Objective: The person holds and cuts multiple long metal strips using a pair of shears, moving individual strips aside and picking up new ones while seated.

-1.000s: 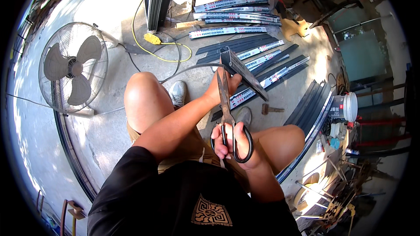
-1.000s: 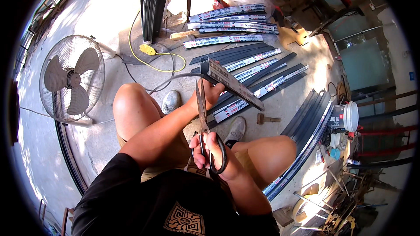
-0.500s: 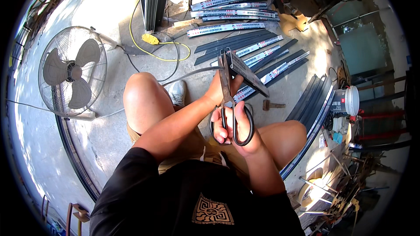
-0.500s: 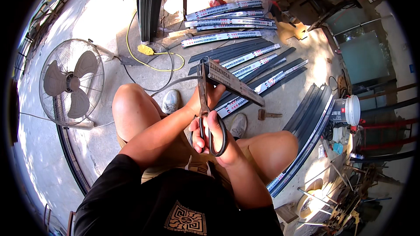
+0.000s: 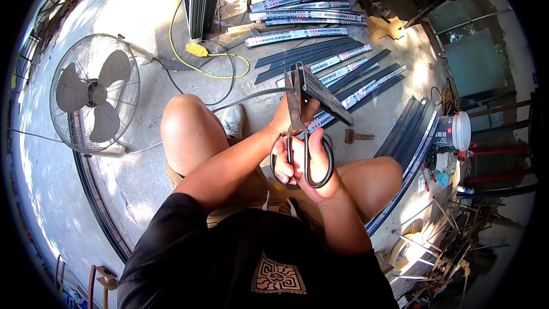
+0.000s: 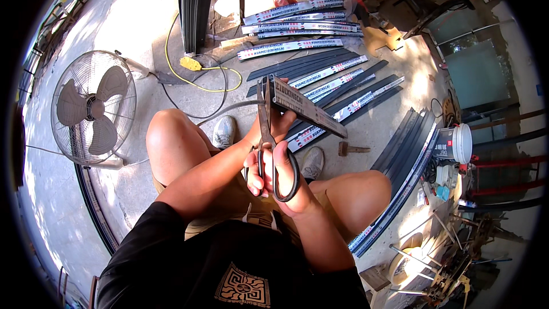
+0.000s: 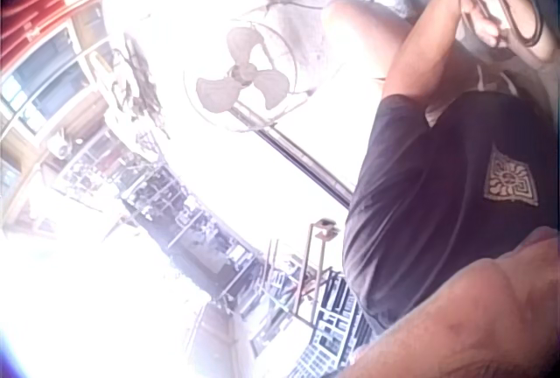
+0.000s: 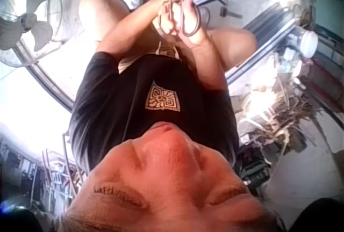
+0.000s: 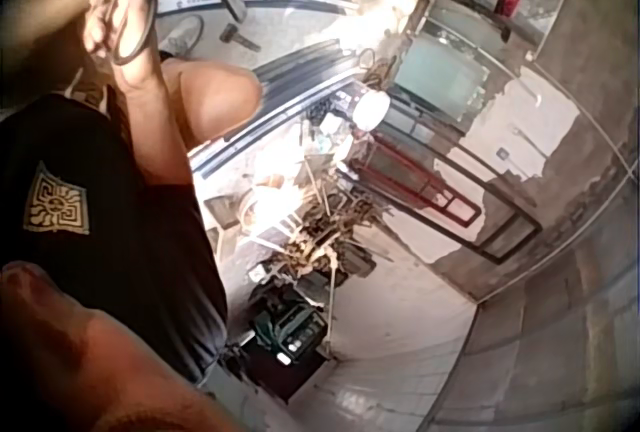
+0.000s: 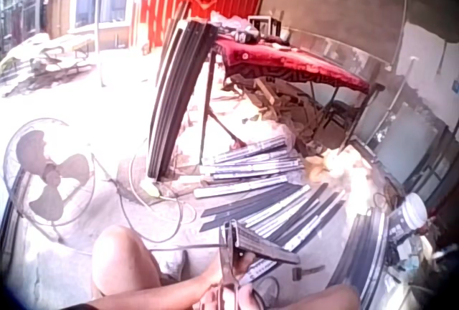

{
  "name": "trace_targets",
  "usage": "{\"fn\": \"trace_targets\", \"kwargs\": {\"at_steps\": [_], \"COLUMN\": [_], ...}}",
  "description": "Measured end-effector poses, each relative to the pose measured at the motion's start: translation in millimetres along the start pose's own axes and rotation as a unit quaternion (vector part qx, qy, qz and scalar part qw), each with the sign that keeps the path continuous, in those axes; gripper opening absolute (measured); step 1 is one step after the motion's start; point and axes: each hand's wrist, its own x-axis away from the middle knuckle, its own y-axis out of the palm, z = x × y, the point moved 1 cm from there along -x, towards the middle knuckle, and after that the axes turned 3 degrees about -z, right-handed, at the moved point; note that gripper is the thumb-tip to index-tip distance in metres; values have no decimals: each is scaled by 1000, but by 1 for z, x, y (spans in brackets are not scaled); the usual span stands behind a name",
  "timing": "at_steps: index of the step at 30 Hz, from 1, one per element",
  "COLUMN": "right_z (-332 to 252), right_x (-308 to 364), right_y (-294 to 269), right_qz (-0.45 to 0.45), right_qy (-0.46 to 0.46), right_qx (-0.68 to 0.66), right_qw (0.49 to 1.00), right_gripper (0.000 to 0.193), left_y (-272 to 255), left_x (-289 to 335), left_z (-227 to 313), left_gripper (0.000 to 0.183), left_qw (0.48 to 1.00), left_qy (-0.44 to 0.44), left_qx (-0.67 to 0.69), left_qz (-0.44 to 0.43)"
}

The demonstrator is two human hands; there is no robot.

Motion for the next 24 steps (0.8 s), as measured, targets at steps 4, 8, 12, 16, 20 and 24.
{"fn": "trace_targets", "kwargs": {"at_steps": [4, 8, 12, 16, 20, 24], "right_z": [3, 13, 13, 19, 28, 25], "right_x": [-3, -4, -2, 8, 22, 37], "right_y": [3, 1, 6, 6, 0, -13], "right_qz": [-11, 4, 9, -22, -48, -35], "right_qy": [-9, -51, -44, -1, -13, -70], "right_qx": [-22, -13, 1, 35, 60, 65], "right_qw": [1000, 999, 999, 999, 997, 995], "right_gripper": [95, 87, 85, 87, 88, 82], "left_y": [-1, 3, 1, -6, -10, -22], "left_x": [1, 1, 3, 2, 1, -5], "left_z": [-7, 2, 12, 16, 11, 9], "left_gripper": [71, 71, 69, 65, 65, 50], "left_qw": [999, 1000, 1000, 990, 996, 993], "left_qy": [39, 8, 13, 56, 36, -41], "left_qx": [-22, 28, -3, -129, -78, -90], "left_qz": [13, 6, 14, 9, -3, -68]}}
